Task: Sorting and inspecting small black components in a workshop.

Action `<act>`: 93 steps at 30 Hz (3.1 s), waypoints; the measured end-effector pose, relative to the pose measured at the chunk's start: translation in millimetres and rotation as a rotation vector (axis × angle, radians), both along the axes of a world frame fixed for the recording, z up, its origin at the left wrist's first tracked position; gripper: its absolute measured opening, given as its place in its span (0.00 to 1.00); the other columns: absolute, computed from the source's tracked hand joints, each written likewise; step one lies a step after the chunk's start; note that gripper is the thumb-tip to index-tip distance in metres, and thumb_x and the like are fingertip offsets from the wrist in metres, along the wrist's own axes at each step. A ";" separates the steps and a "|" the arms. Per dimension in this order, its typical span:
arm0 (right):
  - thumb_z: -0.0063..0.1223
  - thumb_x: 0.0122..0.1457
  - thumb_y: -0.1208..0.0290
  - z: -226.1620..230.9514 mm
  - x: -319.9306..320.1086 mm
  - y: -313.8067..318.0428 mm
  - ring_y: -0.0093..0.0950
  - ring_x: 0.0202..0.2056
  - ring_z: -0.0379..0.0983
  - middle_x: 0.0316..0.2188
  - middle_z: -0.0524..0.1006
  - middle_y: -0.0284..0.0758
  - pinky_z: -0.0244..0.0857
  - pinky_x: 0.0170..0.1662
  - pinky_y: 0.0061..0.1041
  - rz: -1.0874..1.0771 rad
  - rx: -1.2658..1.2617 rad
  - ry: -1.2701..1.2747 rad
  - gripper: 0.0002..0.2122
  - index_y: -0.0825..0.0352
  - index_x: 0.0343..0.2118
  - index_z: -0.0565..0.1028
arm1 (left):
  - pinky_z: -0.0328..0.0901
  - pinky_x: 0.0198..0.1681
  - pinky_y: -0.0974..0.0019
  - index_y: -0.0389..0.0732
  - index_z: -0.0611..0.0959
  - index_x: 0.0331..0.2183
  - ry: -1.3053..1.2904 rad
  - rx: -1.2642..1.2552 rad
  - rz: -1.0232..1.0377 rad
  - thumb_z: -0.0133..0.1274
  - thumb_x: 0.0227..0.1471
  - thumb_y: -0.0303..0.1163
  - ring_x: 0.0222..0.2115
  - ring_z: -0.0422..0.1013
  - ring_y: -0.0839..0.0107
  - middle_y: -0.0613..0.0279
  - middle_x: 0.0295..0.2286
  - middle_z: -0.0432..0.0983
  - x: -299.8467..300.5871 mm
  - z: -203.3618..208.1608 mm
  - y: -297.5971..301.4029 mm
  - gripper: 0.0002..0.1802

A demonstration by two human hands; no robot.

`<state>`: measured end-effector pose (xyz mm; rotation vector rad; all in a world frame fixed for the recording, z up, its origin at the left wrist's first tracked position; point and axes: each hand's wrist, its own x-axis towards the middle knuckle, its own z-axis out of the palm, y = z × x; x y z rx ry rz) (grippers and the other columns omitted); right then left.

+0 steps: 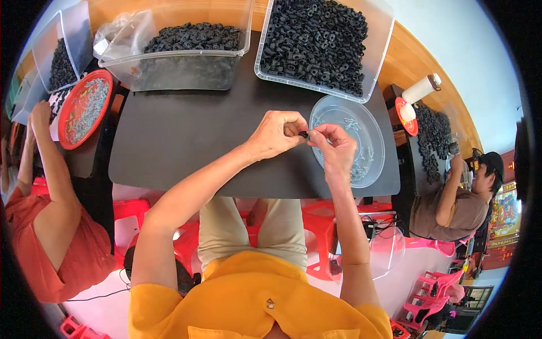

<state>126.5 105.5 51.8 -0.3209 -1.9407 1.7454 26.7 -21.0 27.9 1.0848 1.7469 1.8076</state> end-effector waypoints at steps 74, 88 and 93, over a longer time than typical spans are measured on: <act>0.54 0.49 0.81 15.2 7.3 21.3 0.19 0.27 0.72 0.25 0.76 0.33 0.70 0.30 0.18 0.184 0.001 -0.172 0.06 0.73 0.31 0.76 | 0.68 0.31 0.74 0.32 0.79 0.30 -0.304 0.160 -0.175 0.57 0.41 0.21 0.26 0.71 0.79 0.63 0.25 0.76 -2.5 -17.9 6.3 0.09; 0.54 0.48 0.80 18.3 8.2 20.1 0.19 0.25 0.72 0.23 0.76 0.34 0.69 0.29 0.18 0.122 0.271 -0.236 0.04 0.73 0.29 0.76 | 0.67 0.30 0.75 0.33 0.80 0.30 -0.296 0.163 -0.195 0.56 0.42 0.21 0.25 0.71 0.80 0.64 0.24 0.76 -2.2 -15.9 6.4 0.07; 0.54 0.48 0.80 14.0 11.8 15.1 0.20 0.23 0.72 0.20 0.75 0.36 0.66 0.27 0.20 0.048 0.462 -0.277 0.04 0.73 0.28 0.74 | 0.66 0.29 0.75 0.32 0.80 0.29 -0.298 0.111 -0.187 0.56 0.43 0.22 0.23 0.69 0.81 0.64 0.22 0.75 3.8 -13.5 5.5 0.06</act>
